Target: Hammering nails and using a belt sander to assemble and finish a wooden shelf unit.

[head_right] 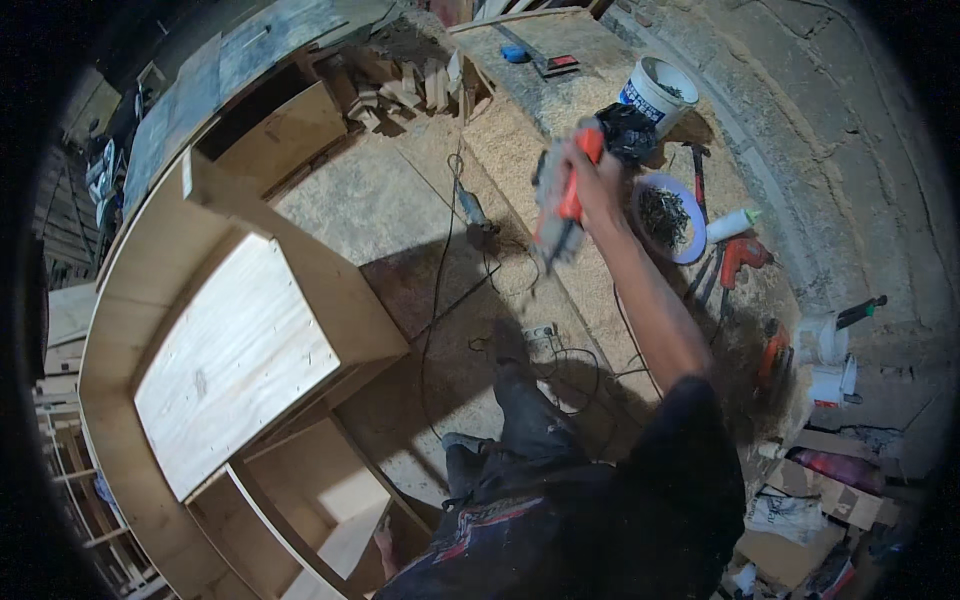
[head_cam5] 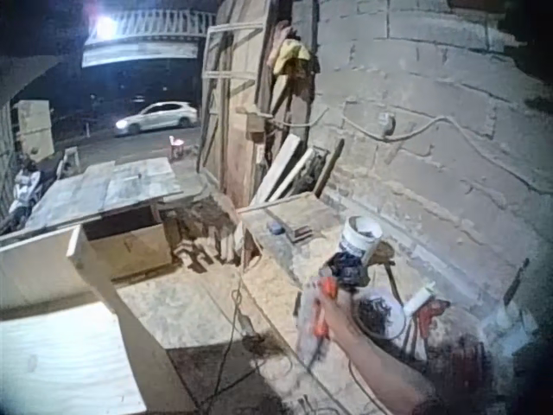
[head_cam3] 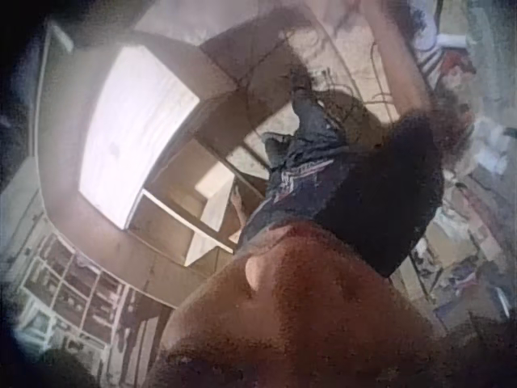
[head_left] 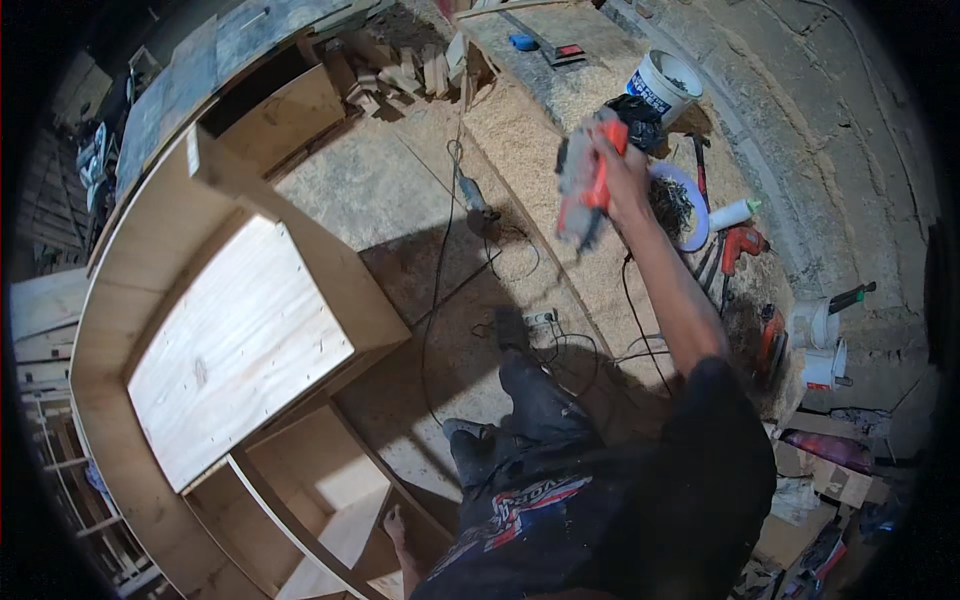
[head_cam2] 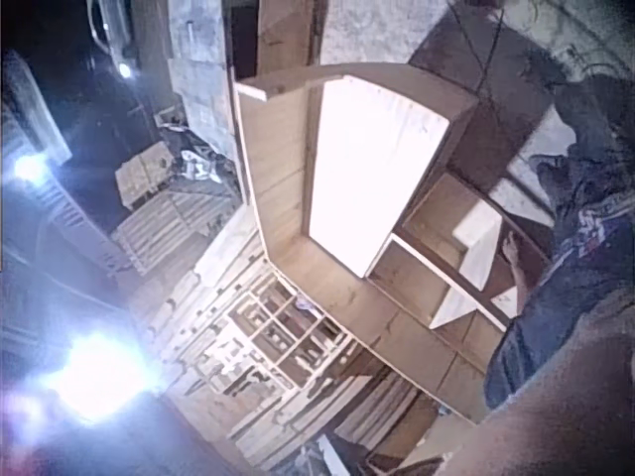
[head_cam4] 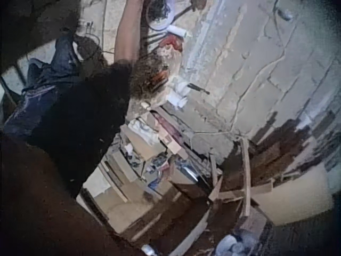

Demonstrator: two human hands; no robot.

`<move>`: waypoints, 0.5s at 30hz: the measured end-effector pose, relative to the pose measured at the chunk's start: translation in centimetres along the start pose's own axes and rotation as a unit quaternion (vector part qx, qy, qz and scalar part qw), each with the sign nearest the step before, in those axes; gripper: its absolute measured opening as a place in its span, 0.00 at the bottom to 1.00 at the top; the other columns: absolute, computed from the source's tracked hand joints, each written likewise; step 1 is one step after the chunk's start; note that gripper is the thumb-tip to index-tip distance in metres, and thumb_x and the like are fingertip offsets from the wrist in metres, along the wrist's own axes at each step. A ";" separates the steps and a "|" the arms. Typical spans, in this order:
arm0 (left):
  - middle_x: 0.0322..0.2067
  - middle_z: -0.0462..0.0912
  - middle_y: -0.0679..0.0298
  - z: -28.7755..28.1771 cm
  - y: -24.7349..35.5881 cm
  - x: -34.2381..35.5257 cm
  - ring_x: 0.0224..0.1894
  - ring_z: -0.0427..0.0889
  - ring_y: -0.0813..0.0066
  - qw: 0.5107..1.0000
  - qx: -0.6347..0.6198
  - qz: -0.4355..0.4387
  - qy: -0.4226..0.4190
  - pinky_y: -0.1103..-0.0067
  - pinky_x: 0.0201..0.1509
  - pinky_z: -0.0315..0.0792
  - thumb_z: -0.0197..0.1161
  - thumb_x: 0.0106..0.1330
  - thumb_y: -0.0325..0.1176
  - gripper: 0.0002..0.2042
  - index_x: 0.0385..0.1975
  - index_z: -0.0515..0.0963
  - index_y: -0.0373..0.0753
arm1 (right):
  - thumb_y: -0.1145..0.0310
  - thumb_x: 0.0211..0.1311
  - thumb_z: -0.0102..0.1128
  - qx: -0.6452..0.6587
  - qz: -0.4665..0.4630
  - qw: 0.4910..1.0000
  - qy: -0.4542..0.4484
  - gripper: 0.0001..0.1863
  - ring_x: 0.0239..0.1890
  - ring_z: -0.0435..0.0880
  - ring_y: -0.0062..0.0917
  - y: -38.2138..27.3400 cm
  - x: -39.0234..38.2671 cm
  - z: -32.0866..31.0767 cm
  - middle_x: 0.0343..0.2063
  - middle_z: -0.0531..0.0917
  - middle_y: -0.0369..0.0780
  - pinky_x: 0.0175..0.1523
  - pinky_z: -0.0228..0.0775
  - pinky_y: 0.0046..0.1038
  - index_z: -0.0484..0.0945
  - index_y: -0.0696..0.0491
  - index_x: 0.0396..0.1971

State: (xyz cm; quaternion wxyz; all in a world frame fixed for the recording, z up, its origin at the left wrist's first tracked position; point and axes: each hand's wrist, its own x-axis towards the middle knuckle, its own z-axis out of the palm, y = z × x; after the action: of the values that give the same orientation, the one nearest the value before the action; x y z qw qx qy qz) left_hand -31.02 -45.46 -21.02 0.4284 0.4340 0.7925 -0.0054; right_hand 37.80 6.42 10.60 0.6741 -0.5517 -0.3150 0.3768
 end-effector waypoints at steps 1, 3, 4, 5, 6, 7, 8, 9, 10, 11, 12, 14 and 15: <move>0.45 0.86 0.50 -0.7 2.7 1.6 0.42 0.87 0.64 0.996 -0.056 0.057 0.050 0.66 0.45 0.82 0.58 0.74 0.35 0.16 0.58 0.78 0.37 | 0.65 0.67 0.65 0.051 0.007 0.999 -0.007 0.07 0.21 0.75 0.15 1.2 4.3 1.1 0.23 0.77 0.31 0.25 0.69 0.23 0.80 0.52 0.36; 0.42 0.86 0.52 -0.6 9.7 3.7 0.42 0.87 0.70 0.898 -0.438 -0.032 0.008 0.78 0.41 0.81 0.61 0.74 0.37 0.15 0.49 0.80 0.31 | 0.62 0.68 0.67 0.008 -0.044 0.998 0.050 0.11 0.25 0.77 0.17 5.0 14.1 0.5 0.25 0.76 0.30 0.31 0.73 0.23 0.77 0.51 0.39; 0.42 0.86 0.55 -1.0 15.4 5.0 0.42 0.87 0.68 0.915 -0.399 -0.050 -0.025 0.76 0.42 0.82 0.60 0.75 0.35 0.15 0.53 0.78 0.31 | 0.60 0.66 0.68 -0.129 -0.106 0.977 0.130 0.13 0.28 0.80 0.21 6.7 20.7 -2.3 0.27 0.78 0.33 0.35 0.74 0.27 0.77 0.53 0.40; 0.41 0.85 0.58 -0.8 17.6 6.0 0.41 0.87 0.68 0.963 -0.252 0.088 -0.024 0.76 0.41 0.81 0.59 0.75 0.36 0.15 0.53 0.77 0.30 | 0.59 0.64 0.69 -0.258 -0.148 0.933 0.201 0.16 0.32 0.83 0.25 8.0 24.9 -4.5 0.29 0.81 0.36 0.39 0.76 0.30 0.77 0.55 0.41; 0.40 0.85 0.60 -1.6 20.7 3.8 0.40 0.86 0.71 0.936 -0.350 -0.014 -0.044 0.77 0.40 0.80 0.59 0.75 0.36 0.15 0.52 0.77 0.30 | 0.56 0.62 0.70 -0.305 -0.122 0.914 0.238 0.20 0.36 0.84 0.32 10.0 25.8 -2.4 0.32 0.83 0.42 0.42 0.76 0.34 0.77 0.57 0.42; 0.39 0.85 0.61 -1.8 23.5 1.4 0.40 0.85 0.74 0.916 -0.397 -0.045 -0.033 0.79 0.40 0.78 0.59 0.75 0.37 0.15 0.52 0.78 0.31 | 0.53 0.59 0.71 -0.347 -0.099 0.892 0.273 0.25 0.40 0.86 0.39 10.6 27.0 -0.3 0.35 0.84 0.47 0.46 0.76 0.38 0.77 0.59 0.43; 0.38 0.85 0.63 -2.3 25.4 0.7 0.40 0.85 0.73 0.949 -0.307 -0.027 -0.062 0.79 0.40 0.77 0.58 0.75 0.38 0.15 0.51 0.79 0.32 | 0.53 0.59 0.71 -0.348 -0.089 0.889 0.286 0.25 0.40 0.86 0.39 11.4 28.9 -1.1 0.35 0.84 0.47 0.46 0.76 0.38 0.77 0.59 0.43; 0.38 0.86 0.64 -0.9 21.9 3.4 0.40 0.85 0.71 0.985 -0.071 0.134 -0.079 0.77 0.41 0.77 0.59 0.75 0.39 0.15 0.51 0.79 0.33 | 0.50 0.58 0.71 -0.369 -0.121 0.863 0.323 0.29 0.44 0.85 0.44 11.3 31.4 -3.8 0.38 0.84 0.51 0.49 0.75 0.40 0.77 0.61 0.44; 0.38 0.86 0.64 -0.8 23.5 5.2 0.40 0.85 0.71 0.983 -0.061 0.145 -0.096 0.77 0.41 0.77 0.59 0.75 0.39 0.15 0.51 0.79 0.33 | 0.46 0.56 0.71 -0.398 -0.158 0.832 0.353 0.33 0.48 0.84 0.48 11.4 33.2 -6.5 0.41 0.84 0.55 0.53 0.73 0.41 0.76 0.62 0.45; 0.38 0.86 0.63 -1.9 24.1 4.4 0.40 0.85 0.71 0.985 -0.063 0.124 -0.098 0.77 0.41 0.77 0.59 0.75 0.39 0.16 0.52 0.79 0.33 | 0.46 0.56 0.71 -0.397 -0.141 0.837 0.349 0.33 0.48 0.84 0.48 11.8 32.7 -5.7 0.41 0.84 0.55 0.53 0.73 0.41 0.76 0.62 0.45; 0.38 0.86 0.63 -2.9 24.2 2.7 0.40 0.85 0.71 0.989 -0.071 0.094 -0.090 0.77 0.41 0.77 0.59 0.75 0.39 0.16 0.52 0.79 0.33 | 0.44 0.59 0.68 -0.361 -0.078 0.902 0.225 0.38 0.51 0.82 0.53 10.9 31.0 -2.7 0.45 0.82 0.59 0.56 0.72 0.42 0.73 0.67 0.49; 0.39 0.86 0.63 -4.0 26.7 3.5 0.40 0.85 0.71 0.987 -0.081 0.081 -0.115 0.76 0.41 0.77 0.59 0.75 0.39 0.16 0.52 0.79 0.33 | 0.42 0.60 0.65 -0.353 -0.072 0.923 0.134 0.39 0.48 0.84 0.52 9.0 30.1 -4.6 0.45 0.84 0.59 0.54 0.75 0.41 0.76 0.65 0.53; 0.39 0.86 0.63 -4.5 27.3 3.3 0.40 0.85 0.70 0.987 -0.090 0.067 -0.118 0.76 0.41 0.77 0.59 0.75 0.39 0.16 0.52 0.79 0.33 | 0.45 0.61 0.65 -0.347 -0.086 0.926 0.122 0.31 0.45 0.86 0.47 7.6 28.5 -4.7 0.41 0.86 0.54 0.50 0.77 0.39 0.81 0.60 0.49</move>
State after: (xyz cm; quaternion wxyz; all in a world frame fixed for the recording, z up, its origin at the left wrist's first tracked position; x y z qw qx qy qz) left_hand -15.96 -24.45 -10.51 0.5555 0.4420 0.7030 0.0438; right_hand 55.31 29.23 2.46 0.5033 -0.7636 -0.3880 0.1146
